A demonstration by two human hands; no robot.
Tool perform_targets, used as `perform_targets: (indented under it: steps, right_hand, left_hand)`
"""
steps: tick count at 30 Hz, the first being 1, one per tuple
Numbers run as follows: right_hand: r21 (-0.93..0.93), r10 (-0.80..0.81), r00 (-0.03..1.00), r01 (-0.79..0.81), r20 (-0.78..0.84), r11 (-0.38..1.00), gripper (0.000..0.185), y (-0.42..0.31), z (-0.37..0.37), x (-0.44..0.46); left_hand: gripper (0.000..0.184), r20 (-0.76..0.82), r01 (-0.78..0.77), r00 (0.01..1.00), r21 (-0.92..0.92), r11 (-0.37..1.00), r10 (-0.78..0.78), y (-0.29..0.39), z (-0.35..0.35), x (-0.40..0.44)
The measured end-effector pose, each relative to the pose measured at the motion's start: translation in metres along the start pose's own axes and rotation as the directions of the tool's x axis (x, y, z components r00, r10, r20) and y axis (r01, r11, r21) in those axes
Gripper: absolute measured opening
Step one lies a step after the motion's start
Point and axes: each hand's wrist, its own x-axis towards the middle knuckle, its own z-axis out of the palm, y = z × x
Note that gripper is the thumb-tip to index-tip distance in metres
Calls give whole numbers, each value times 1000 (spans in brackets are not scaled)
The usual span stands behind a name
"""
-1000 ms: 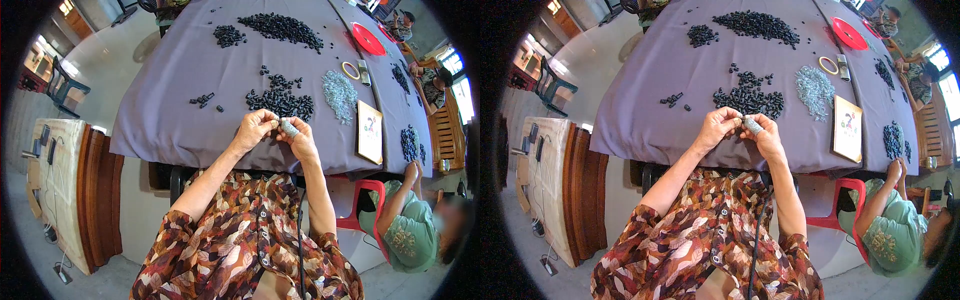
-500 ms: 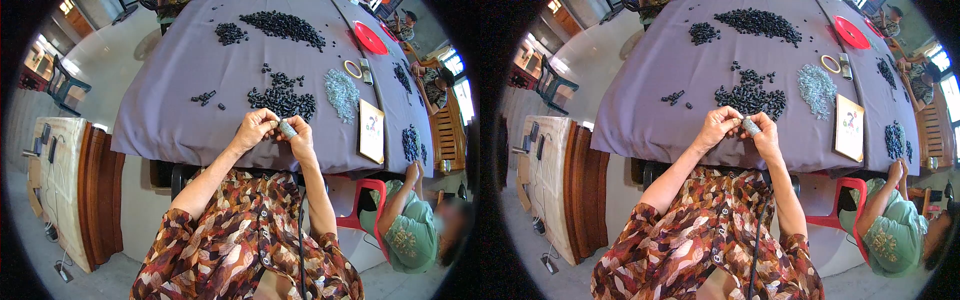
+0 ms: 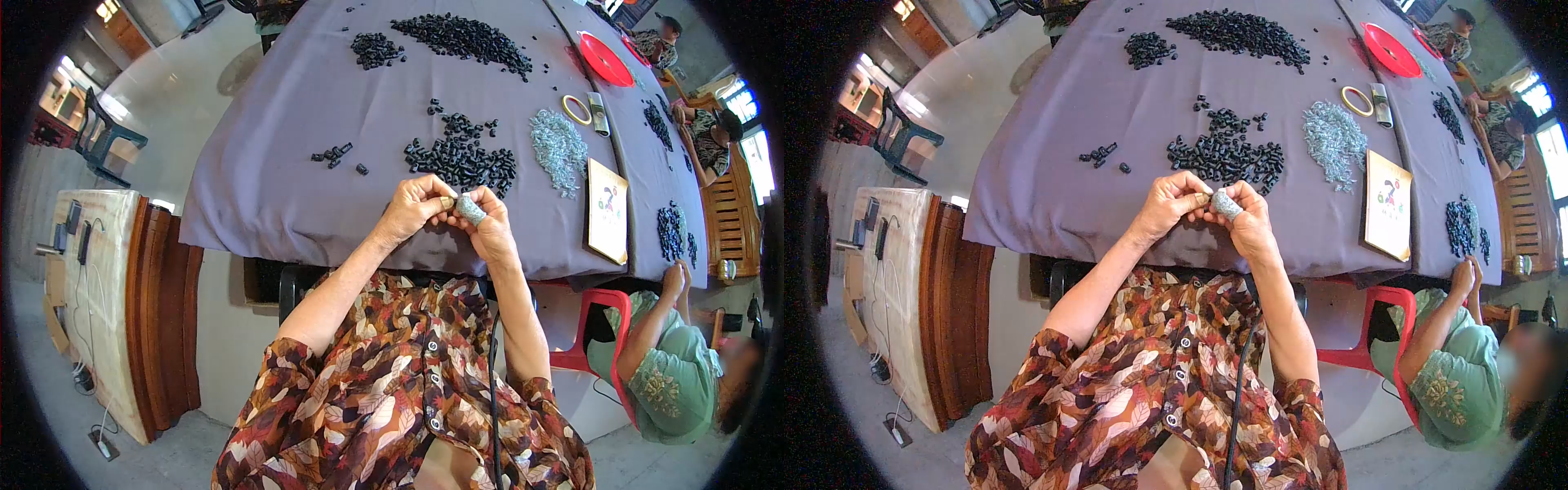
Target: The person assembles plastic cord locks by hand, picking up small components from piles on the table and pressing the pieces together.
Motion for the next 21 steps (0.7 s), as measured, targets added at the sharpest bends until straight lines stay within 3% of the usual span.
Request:
perform_targets:
  steps: [4, 7, 17, 21]
  right_hand:
    - [121, 71, 990, -86, 125, 989, 9, -14, -1, 1]
    - [104, 64, 984, -81, 164, 991, 11, -6, -9, 5]
    - [73, 14, 992, -23, 129, 997, 12, -3, -11, 3]
    - [-26, -38, 996, 41, 81, 999, 12, -3, -7, 1]
  left_hand:
    - [3, 16, -6, 1000, -23, 1000, 7, -1, 3, -3]
    - [3, 24, 1, 1000, -25, 1000, 0, -1, 2, -3]
    - [7, -12, -47, 999, -101, 994, 46, 1, 11, -8]
    - [8, -36, -126, 991, 0, 992, 126, -1, 13, -8]
